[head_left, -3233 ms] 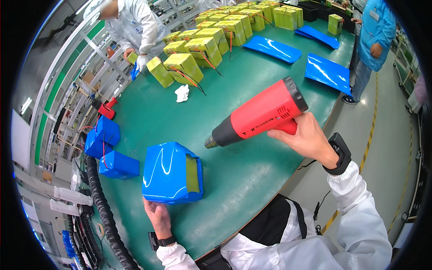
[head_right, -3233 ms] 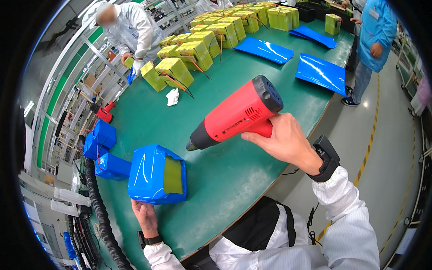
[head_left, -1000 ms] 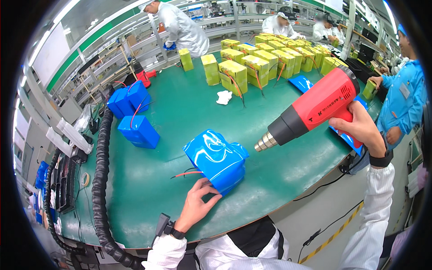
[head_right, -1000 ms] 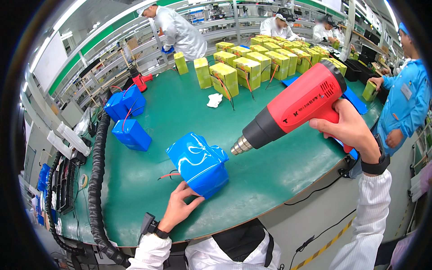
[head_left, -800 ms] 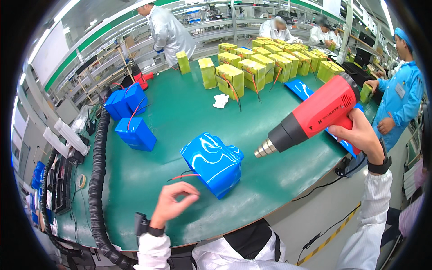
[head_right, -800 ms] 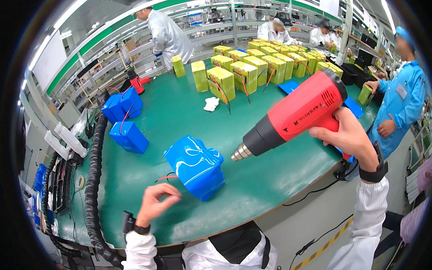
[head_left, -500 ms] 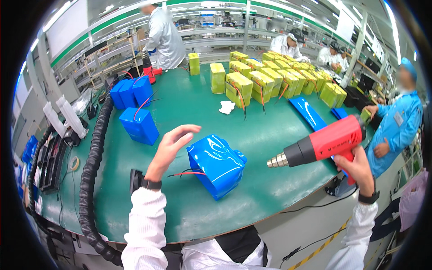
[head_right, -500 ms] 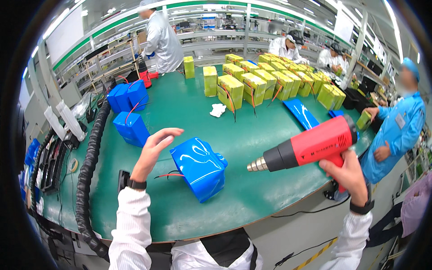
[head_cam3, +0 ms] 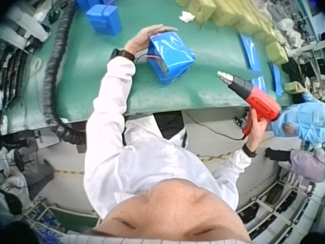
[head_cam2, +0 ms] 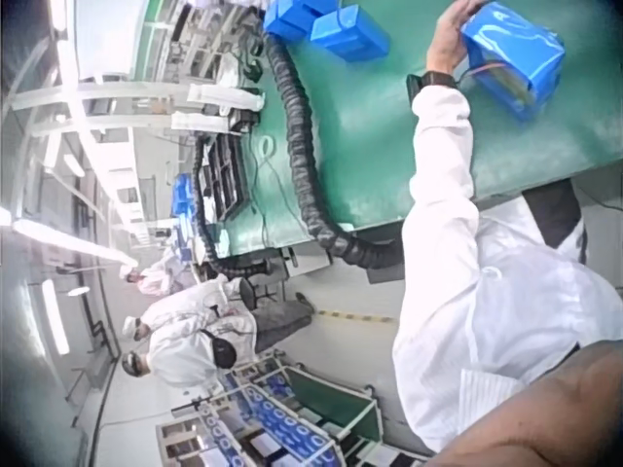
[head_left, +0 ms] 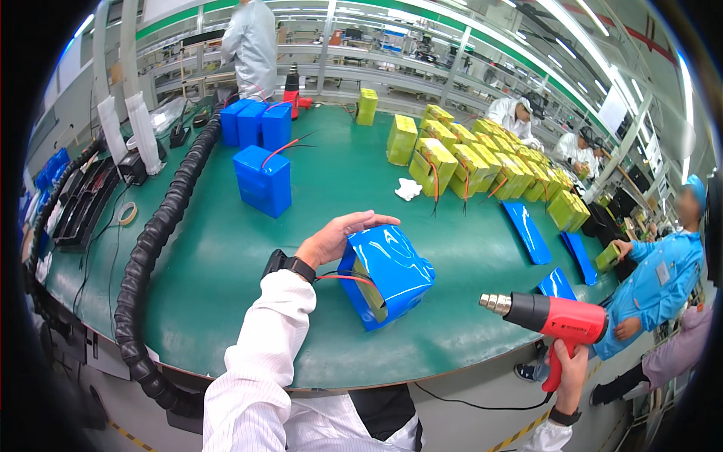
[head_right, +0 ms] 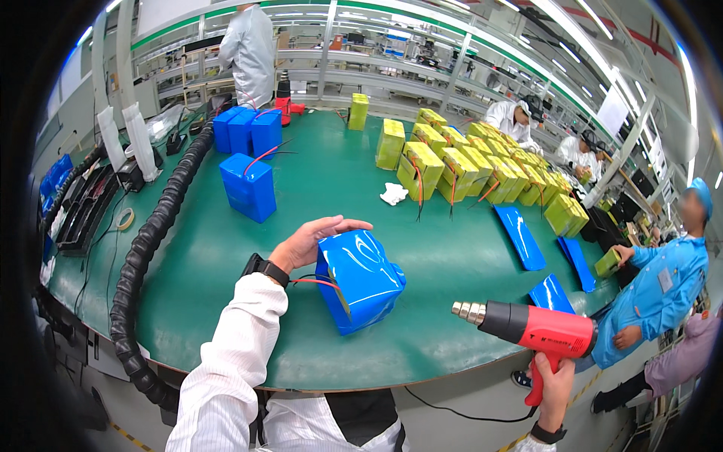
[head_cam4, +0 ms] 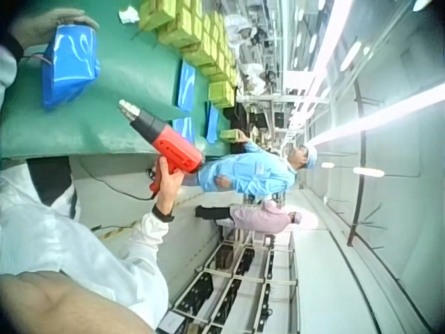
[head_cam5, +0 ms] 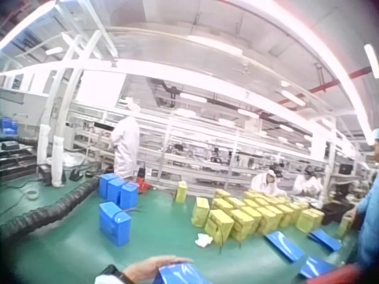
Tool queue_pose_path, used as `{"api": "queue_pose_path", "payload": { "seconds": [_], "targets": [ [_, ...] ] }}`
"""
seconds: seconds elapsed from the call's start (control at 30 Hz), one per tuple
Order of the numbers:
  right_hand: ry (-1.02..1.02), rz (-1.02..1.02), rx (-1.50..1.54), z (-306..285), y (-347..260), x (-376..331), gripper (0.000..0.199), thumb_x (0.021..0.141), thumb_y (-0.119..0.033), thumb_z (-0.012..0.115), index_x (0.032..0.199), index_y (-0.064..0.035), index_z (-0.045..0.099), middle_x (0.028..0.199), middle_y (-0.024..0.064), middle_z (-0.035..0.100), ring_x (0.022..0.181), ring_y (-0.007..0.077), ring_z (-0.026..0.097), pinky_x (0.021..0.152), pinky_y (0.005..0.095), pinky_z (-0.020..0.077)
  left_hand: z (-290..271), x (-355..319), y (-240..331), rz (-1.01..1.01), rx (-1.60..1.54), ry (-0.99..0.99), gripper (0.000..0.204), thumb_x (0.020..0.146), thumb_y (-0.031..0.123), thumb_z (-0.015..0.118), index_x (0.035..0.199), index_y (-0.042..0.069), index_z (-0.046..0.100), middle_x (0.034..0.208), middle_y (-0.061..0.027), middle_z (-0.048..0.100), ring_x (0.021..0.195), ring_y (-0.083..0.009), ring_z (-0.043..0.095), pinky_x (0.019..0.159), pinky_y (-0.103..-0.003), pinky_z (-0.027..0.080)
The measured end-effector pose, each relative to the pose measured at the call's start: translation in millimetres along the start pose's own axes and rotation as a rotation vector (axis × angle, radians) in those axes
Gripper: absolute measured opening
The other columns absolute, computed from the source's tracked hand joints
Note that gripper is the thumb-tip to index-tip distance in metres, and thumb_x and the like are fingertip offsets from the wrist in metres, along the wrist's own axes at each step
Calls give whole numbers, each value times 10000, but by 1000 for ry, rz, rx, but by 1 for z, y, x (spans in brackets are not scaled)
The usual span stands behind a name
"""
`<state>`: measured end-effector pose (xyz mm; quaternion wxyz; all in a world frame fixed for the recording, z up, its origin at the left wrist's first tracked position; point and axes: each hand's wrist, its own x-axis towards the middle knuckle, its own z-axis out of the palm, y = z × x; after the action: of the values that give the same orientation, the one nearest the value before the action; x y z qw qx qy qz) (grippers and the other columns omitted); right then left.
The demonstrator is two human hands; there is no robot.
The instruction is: Using a heat gun to shrink blue plastic wrap around battery packs on a production line.
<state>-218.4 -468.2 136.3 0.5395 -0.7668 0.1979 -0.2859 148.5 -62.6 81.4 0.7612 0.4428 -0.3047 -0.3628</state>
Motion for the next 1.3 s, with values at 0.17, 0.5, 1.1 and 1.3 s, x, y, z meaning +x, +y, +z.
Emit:
{"api": "queue_pose_path", "payload": {
  "seconds": [0.17, 0.5, 1.1, 1.3],
  "targets": [
    [-9, 67, 36, 6, 4, -16, 297, 940, -175, 766, 1106, 16, 611, 824, 85, 675, 642, 147, 645, 599, 285, 533, 9, -13, -2, 34, 15, 50, 559, 1060, 392, 479, 1456, -1, 515, 1300, -125, 633, 1214, -210, 614, 1078, -356, 479],
    [97, -89, -163, 25, 13, -46, 300, 886, -102, 796, 1112, 32, 651, 879, 76, 690, 715, 139, 648, 668, 277, 519, 65, -140, -26, 248, 528, 499, 884, 916, 449, 650, 1590, 1, 294, 1534, -125, 379, 1452, -251, 330, 1234, -425, 224],
    [-135, -226, -252, 91, 15, -52, 407, 817, -63, 834, 1173, 17, 653, 1083, 132, 719, 990, 269, 697, 938, 383, 522, 116, -127, 4, 207, 1579, 352, 734, 670, 133, 890, 1359, 121, 637, 1590, -221, 365, 1435, -424, 415, 1121, -509, 436],
    [-81, -282, -252, 83, 25, -50, 461, 812, -49, 833, 1216, 19, 620, 1105, 134, 708, 1009, 274, 691, 944, 385, 521, 124, -127, -9, 265, 1595, 530, 698, 628, 157, 942, 1278, 91, 697, 1522, -207, 498, 1339, -395, 540, 1067, -480, 485]
  ]
}}
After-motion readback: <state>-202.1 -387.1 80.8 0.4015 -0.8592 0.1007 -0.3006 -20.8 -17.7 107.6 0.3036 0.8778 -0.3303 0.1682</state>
